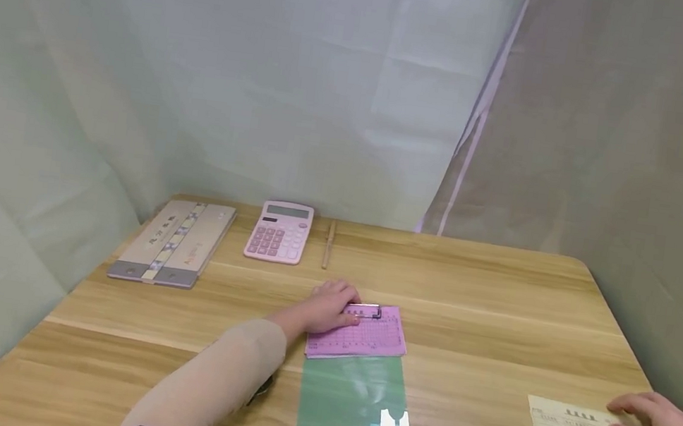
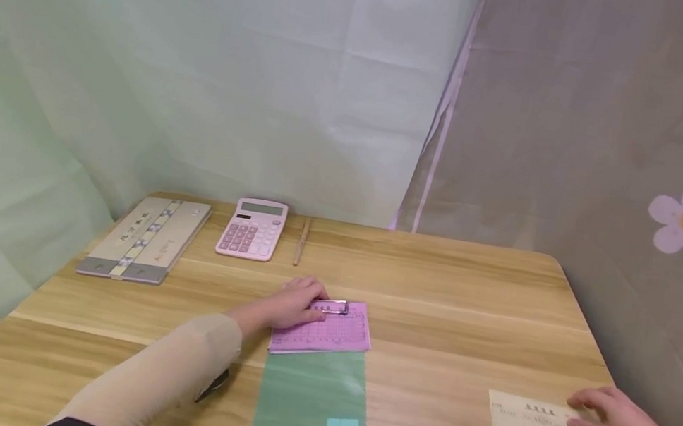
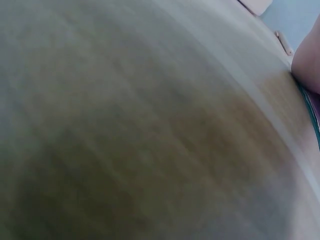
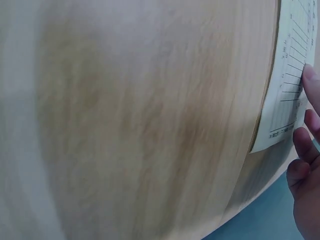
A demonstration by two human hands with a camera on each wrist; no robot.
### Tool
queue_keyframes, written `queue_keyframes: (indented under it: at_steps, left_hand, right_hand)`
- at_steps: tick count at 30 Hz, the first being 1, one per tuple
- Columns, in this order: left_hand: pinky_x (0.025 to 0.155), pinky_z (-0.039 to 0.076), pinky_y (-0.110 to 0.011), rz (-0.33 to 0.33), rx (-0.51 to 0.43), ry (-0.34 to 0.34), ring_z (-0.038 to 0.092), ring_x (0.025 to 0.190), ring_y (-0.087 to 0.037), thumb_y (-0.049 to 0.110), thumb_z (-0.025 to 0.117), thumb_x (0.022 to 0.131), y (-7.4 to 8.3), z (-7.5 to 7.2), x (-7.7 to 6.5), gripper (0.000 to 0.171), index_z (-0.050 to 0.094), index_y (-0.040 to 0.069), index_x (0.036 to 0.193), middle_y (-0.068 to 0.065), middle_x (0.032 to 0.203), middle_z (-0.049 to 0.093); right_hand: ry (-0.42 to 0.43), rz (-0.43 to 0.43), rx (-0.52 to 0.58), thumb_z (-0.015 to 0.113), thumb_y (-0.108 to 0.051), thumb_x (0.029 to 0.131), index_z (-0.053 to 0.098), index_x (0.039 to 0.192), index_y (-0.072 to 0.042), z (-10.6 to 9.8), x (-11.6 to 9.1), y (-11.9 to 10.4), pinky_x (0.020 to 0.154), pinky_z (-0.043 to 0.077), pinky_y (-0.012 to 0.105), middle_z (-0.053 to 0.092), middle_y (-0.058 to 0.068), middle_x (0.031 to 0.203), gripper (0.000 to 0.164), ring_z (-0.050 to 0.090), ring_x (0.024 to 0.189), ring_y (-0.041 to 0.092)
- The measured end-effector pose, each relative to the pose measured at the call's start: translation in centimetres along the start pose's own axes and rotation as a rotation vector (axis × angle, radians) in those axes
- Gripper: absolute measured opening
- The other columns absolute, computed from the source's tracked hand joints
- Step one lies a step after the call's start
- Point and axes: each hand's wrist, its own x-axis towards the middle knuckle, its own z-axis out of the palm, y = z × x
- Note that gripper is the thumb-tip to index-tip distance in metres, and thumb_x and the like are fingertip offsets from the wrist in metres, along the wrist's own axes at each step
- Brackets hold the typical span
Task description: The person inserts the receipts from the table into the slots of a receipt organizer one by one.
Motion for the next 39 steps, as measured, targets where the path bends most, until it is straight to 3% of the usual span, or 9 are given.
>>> queue_keyframes:
  at_steps: [7, 13, 19, 24, 32, 39]
  left_hand:
    - [0.098, 0.029, -0.040, 0.005, 0.015, 0.003, 0.041, 0.114, -0.020, 0.044, 0.057, 0.090, 0.0, 0.2, -0.1, 0.035, 0.054, 0.020, 0.116, 0.000, 0.121, 0.048]
    - [0.097, 0.029, -0.039, -0.004, 0.020, 0.011, 0.041, 0.113, -0.020, 0.042, 0.058, 0.090, 0.2, -0.3, 0.0, 0.033, 0.054, 0.019, 0.114, -0.001, 0.121, 0.048]
    - [0.096, 0.030, -0.038, -0.005, 0.017, 0.017, 0.041, 0.110, -0.019, 0.042, 0.058, 0.089, 0.2, -0.3, 0.1, 0.033, 0.054, 0.020, 0.113, 0.001, 0.117, 0.048]
    - [0.096, 0.031, -0.038, -0.006, 0.021, 0.014, 0.041, 0.109, -0.018, 0.043, 0.058, 0.089, -0.2, 0.3, 0.0, 0.034, 0.055, 0.020, 0.113, 0.001, 0.116, 0.048]
    - [0.097, 0.030, -0.039, -0.006, -0.007, 0.029, 0.042, 0.111, -0.019, 0.042, 0.059, 0.089, -0.1, 0.3, -0.2, 0.035, 0.055, 0.018, 0.114, 0.000, 0.118, 0.049]
    - [0.096, 0.030, -0.039, -0.009, 0.000, 0.025, 0.041, 0.110, -0.019, 0.043, 0.058, 0.089, -0.1, 0.3, -0.2, 0.034, 0.055, 0.019, 0.114, 0.001, 0.118, 0.049]
  right_hand:
    - [0.002, -0.023, 0.051, 0.073, -0.035, 0.079, 0.066, 0.092, -0.012, 0.1, 1.3, -1.2, 0.069, 0.046, 0.042, 0.059, 0.007, 0.097, 0.027, 0.056, 0.086, 0.025]
    - [0.077, -0.112, 0.075, 0.074, -0.027, 0.079, 0.064, 0.088, -0.013, 0.1, 2.7, -2.5, 0.062, 0.043, 0.028, 0.059, -0.003, 0.087, 0.020, 0.047, 0.074, 0.001]
    - [0.132, -0.160, 0.094, 0.076, -0.024, 0.077, 0.063, 0.086, -0.014, 0.4, 3.4, -3.3, 0.060, 0.043, 0.025, 0.060, -0.006, 0.085, 0.019, 0.045, 0.073, -0.006]
    - [0.091, -0.150, 0.137, 0.075, -0.026, 0.078, 0.062, 0.088, -0.014, 0.6, 3.7, -3.8, 0.063, 0.046, 0.026, 0.062, -0.003, 0.089, 0.020, 0.050, 0.078, -0.004]
    - [0.121, -0.139, 0.127, 0.076, -0.027, 0.077, 0.063, 0.088, -0.014, 0.7, 4.5, -5.1, 0.067, 0.047, 0.030, 0.063, -0.003, 0.088, 0.021, 0.055, 0.079, 0.001]
    - [0.086, -0.120, 0.147, 0.073, -0.033, 0.080, 0.065, 0.094, -0.010, 0.4, 5.2, -6.1, 0.072, 0.047, 0.039, 0.064, 0.001, 0.092, 0.028, 0.059, 0.084, 0.018]
